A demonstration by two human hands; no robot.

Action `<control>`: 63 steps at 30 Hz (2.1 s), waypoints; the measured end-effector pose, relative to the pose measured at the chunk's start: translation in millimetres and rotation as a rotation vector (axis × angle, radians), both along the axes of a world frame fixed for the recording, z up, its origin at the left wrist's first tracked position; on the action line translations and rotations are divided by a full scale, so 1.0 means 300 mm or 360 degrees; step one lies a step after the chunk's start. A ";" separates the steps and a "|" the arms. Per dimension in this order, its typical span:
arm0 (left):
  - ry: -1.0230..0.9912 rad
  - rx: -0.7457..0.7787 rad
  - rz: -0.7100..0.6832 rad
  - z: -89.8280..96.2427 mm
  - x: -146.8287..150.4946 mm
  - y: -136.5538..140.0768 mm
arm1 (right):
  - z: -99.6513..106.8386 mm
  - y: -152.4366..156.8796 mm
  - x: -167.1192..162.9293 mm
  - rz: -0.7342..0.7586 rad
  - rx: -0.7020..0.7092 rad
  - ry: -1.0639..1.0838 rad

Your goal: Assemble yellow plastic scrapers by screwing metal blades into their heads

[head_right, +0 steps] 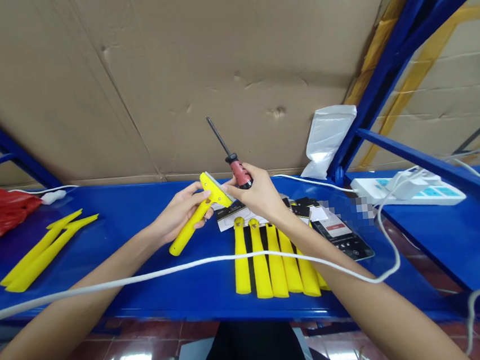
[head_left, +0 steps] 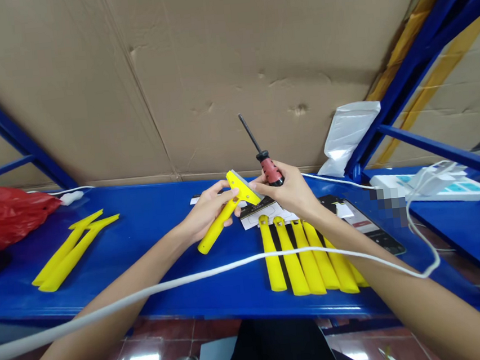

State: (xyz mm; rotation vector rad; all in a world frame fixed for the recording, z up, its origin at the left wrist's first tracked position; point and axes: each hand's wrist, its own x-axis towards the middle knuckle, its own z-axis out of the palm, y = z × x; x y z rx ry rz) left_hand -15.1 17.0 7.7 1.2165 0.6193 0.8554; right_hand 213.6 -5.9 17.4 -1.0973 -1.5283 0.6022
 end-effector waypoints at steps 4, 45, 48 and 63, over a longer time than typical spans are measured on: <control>0.0003 0.0025 0.0004 -0.007 0.000 0.005 | 0.006 0.000 0.002 0.0030 0.0008 -0.0051; 0.0074 -0.0003 -0.0023 -0.013 0.005 -0.017 | 0.018 -0.006 0.000 0.0141 -0.0222 0.0134; 0.0043 -0.0020 -0.0038 -0.009 0.006 -0.021 | 0.014 -0.001 0.001 0.0175 -0.0225 0.0189; 0.0000 -0.0001 -0.0034 -0.004 0.003 -0.018 | 0.010 -0.002 0.000 0.0204 -0.0244 0.0246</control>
